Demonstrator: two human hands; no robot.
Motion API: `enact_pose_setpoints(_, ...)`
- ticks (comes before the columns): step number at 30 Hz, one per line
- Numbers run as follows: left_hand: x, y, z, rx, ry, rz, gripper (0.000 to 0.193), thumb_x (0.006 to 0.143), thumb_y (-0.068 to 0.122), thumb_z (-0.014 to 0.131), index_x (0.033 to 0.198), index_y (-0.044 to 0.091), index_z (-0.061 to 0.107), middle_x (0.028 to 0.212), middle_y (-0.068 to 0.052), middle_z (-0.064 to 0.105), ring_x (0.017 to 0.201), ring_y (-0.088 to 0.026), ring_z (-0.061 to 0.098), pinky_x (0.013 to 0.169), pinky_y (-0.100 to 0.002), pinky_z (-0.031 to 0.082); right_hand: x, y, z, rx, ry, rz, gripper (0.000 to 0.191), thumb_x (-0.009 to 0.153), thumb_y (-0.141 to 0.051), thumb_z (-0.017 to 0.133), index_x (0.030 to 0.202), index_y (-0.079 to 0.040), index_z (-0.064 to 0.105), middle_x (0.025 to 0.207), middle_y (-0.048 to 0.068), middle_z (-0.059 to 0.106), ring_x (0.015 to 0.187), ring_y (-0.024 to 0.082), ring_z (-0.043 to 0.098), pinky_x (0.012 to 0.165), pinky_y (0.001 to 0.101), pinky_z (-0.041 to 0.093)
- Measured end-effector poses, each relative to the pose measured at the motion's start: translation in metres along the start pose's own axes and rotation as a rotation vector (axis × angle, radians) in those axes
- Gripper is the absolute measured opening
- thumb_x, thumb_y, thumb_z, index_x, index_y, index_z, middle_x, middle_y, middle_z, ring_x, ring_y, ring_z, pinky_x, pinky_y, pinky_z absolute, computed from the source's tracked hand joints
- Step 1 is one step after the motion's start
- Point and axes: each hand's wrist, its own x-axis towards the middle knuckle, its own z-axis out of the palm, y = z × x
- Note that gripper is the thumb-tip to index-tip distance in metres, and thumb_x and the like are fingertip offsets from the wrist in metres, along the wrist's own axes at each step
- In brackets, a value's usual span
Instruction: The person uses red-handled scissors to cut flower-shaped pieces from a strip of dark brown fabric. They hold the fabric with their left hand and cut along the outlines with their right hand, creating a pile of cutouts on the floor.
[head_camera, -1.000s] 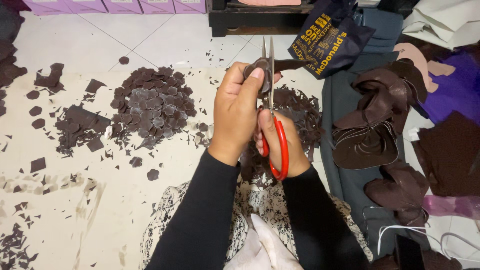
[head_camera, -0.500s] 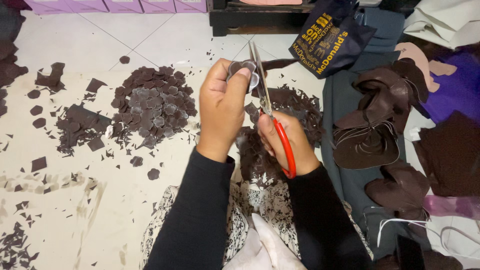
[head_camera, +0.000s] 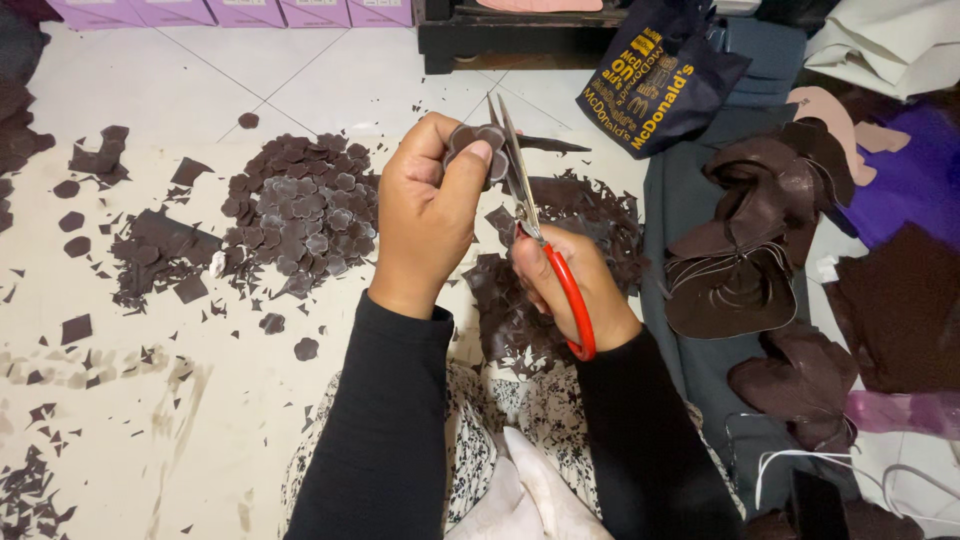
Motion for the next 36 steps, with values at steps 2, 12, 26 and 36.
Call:
enact_pose_setpoints(2,-0.001,-0.001,-0.001,0.038,-0.008,0.008,0.009,0.105,0.005,0.055,0.098,0.002,0.06,0.09,0.0,0.066,0.081,-0.004,0.057,0.075,-0.022,0.05,0.0,0.0,0.0,0.039,-0.03,-0.025,0.048,0.104,-0.051,0.052,0.088,-0.006,0.054,0.069,-0.003,0.046,0.058,0.006,0.042,0.051,0.0228,0.036)
enact_pose_setpoints(12,0.0,-0.001,-0.006,0.103,0.005,0.031,0.009,0.106,0.005,0.056,0.097,0.002,0.059,0.089,0.001,0.063,0.08,-0.004,0.053,0.072,-0.022,0.046,-0.001,0.0,-0.003,0.016,-0.016,0.028,0.047,0.102,-0.05,0.054,0.082,-0.008,0.053,0.065,-0.005,0.045,0.053,0.006,0.039,0.047,0.0232,0.033)
enact_pose_setpoints(26,0.001,0.012,-0.011,0.083,-0.025,0.03,0.016,0.102,0.001,0.052,0.087,0.003,0.054,0.081,-0.002,0.06,0.102,-0.018,0.075,0.077,-0.025,0.054,-0.004,-0.003,-0.012,-0.159,-0.068,-0.004,0.043,0.106,-0.042,0.056,0.078,-0.009,0.055,0.064,-0.01,0.043,0.059,0.002,0.037,0.05,0.024,0.031)
enact_pose_setpoints(36,-0.001,0.01,-0.008,0.123,-0.091,0.057,0.015,0.101,0.0,0.053,0.086,0.004,0.054,0.09,-0.005,0.07,0.099,-0.014,0.073,0.081,-0.025,0.057,-0.002,0.001,-0.011,-0.006,-0.076,-0.025,0.041,0.103,-0.046,0.056,0.088,-0.008,0.057,0.063,-0.009,0.04,0.054,0.002,0.034,0.047,0.0232,0.026)
